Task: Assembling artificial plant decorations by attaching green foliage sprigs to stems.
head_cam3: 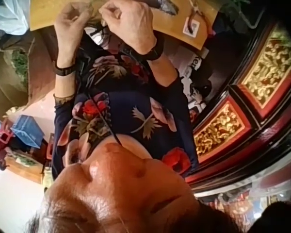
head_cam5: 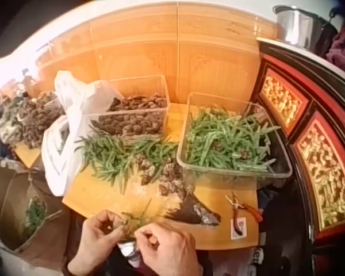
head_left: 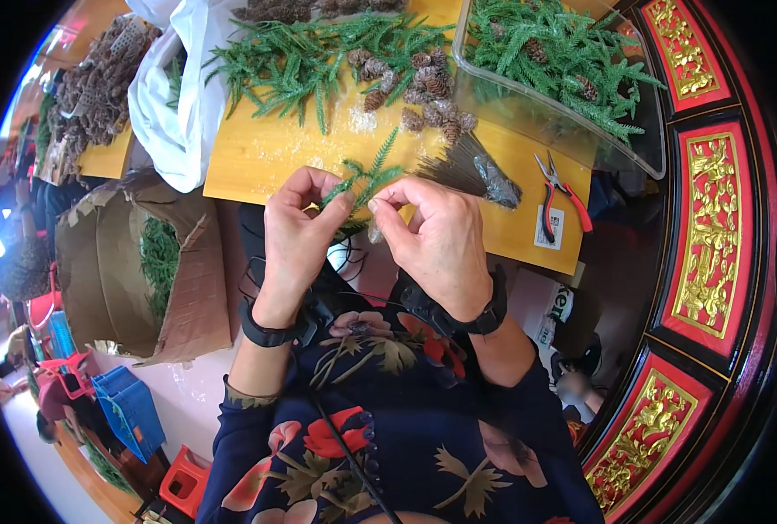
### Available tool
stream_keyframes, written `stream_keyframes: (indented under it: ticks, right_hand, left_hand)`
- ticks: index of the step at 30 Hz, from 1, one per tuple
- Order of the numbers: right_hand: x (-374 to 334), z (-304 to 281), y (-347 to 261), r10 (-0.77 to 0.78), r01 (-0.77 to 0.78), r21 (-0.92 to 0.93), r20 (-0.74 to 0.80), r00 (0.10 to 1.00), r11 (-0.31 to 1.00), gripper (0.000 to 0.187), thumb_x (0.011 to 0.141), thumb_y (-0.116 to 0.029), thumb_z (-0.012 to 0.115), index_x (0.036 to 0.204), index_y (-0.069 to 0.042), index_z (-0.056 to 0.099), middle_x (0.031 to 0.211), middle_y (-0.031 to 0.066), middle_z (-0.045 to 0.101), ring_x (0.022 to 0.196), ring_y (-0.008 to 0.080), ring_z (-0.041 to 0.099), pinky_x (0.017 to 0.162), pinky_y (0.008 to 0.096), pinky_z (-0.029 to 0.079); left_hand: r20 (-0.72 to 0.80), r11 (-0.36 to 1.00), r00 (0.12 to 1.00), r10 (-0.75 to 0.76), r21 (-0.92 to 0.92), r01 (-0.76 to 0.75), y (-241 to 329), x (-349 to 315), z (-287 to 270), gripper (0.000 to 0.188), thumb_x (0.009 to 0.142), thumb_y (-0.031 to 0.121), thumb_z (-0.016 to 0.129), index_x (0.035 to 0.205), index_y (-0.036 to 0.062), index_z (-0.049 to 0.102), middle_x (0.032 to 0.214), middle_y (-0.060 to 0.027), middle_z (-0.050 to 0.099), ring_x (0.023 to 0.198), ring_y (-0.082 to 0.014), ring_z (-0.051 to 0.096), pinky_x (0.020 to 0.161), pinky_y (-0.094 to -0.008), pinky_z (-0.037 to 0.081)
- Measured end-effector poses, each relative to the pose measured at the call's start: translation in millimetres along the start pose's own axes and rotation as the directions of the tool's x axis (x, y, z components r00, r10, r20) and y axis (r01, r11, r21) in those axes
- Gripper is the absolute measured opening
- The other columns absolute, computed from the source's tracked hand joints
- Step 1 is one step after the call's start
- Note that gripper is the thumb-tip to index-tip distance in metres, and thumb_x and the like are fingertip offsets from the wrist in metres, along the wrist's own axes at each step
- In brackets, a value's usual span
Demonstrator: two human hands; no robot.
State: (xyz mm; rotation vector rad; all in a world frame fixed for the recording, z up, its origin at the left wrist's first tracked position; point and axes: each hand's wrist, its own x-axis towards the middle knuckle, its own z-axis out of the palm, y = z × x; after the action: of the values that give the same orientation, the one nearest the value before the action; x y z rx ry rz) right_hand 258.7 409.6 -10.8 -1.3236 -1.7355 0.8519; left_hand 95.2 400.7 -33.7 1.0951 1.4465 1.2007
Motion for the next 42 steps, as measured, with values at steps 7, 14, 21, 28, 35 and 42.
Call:
stream_keyframes:
  ticks: [7, 14, 21, 28, 35, 42]
  right_hand:
    - [-2.0, 4.4, 3.6, 0.002, -0.002, -0.002, 0.020, 1.000, 1.000, 0.008, 0.079, -0.008, 0.069, 0.082, -0.001, 0.066, 0.071, 0.0078, 0.068, 0.046, 0.0152, 0.059, 0.047, 0.0283, 0.043]
    - [-3.0, 6.3, 0.5, 0.010, -0.010, -0.001, 0.062, 0.998, 1.000, 0.008, 0.079, -0.007, 0.069, 0.081, -0.001, 0.065, 0.070, 0.0070, 0.068, 0.046, 0.0135, 0.058, 0.046, 0.0277, 0.043]
    - [-4.0, 8.6, 1.0, 0.028, -0.029, 0.027, 0.039, 0.999, 0.999, 0.008, 0.079, -0.007, 0.069, 0.081, -0.001, 0.065, 0.069, 0.0068, 0.067, 0.045, 0.0130, 0.057, 0.046, 0.0277, 0.042]
    - [-3.8, 7.4, 4.2, 0.024, -0.024, 0.003, 0.038, 0.999, 1.000, 0.008, 0.078, -0.008, 0.069, 0.080, -0.001, 0.065, 0.069, 0.0075, 0.067, 0.046, 0.0151, 0.058, 0.047, 0.0285, 0.043]
    - [-3.7, 5.6, 8.0, 0.014, -0.013, -0.024, 0.045, 0.999, 1.000, 0.009, 0.078, -0.009, 0.068, 0.080, -0.001, 0.064, 0.070, 0.0086, 0.067, 0.049, 0.0188, 0.061, 0.049, 0.0304, 0.045]
    - [-3.6, 6.2, 12.8, 0.000, -0.001, 0.006, 0.008, 1.000, 1.000, 0.009, 0.078, -0.009, 0.068, 0.080, -0.001, 0.064, 0.070, 0.0101, 0.067, 0.051, 0.0206, 0.062, 0.051, 0.0316, 0.046]
  left_hand:
    - [-0.007, 0.999, 1.000, -0.012, 0.053, 0.013, 0.5, 0.8, -4.8, 0.011, 0.080, 0.002, 0.069, 0.085, -0.0005, 0.059, 0.078, 0.0018, 0.060, 0.071, -0.0035, 0.052, 0.067, -0.0190, 0.043]
    - [0.014, 1.000, 0.999, -0.030, -0.006, 0.030, 8.8, 0.1, -6.1, 0.015, 0.081, 0.000, 0.070, 0.091, -0.0003, 0.059, 0.079, 0.0017, 0.061, 0.072, -0.0032, 0.053, 0.068, -0.0183, 0.044]
    - [0.121, 0.953, 0.977, -0.176, -0.226, 0.200, 19.5, -3.1, -11.8, 0.012, 0.089, 0.008, 0.064, 0.099, 0.0016, 0.062, 0.082, -0.0006, 0.064, 0.068, -0.0025, 0.051, 0.059, -0.0150, 0.037]
    - [0.181, 0.909, 0.956, -0.232, -0.310, 0.279, 12.1, -5.1, -13.8, 0.018, 0.093, 0.016, 0.060, 0.102, 0.0009, 0.064, 0.082, -0.0005, 0.065, 0.062, -0.0018, 0.047, 0.055, -0.0145, 0.034]
    - [0.187, 0.884, 0.946, -0.266, -0.345, 0.317, 6.8, -6.3, -9.8, 0.018, 0.091, 0.014, 0.063, 0.102, 0.0001, 0.066, 0.084, -0.0003, 0.066, 0.059, -0.0020, 0.047, 0.055, -0.0152, 0.037]
    - [0.187, 0.859, 0.932, -0.310, -0.366, 0.359, 3.5, -8.9, -0.8, 0.019, 0.089, 0.009, 0.065, 0.106, -0.0001, 0.067, 0.085, 0.0001, 0.067, 0.059, -0.0022, 0.048, 0.055, -0.0156, 0.037]
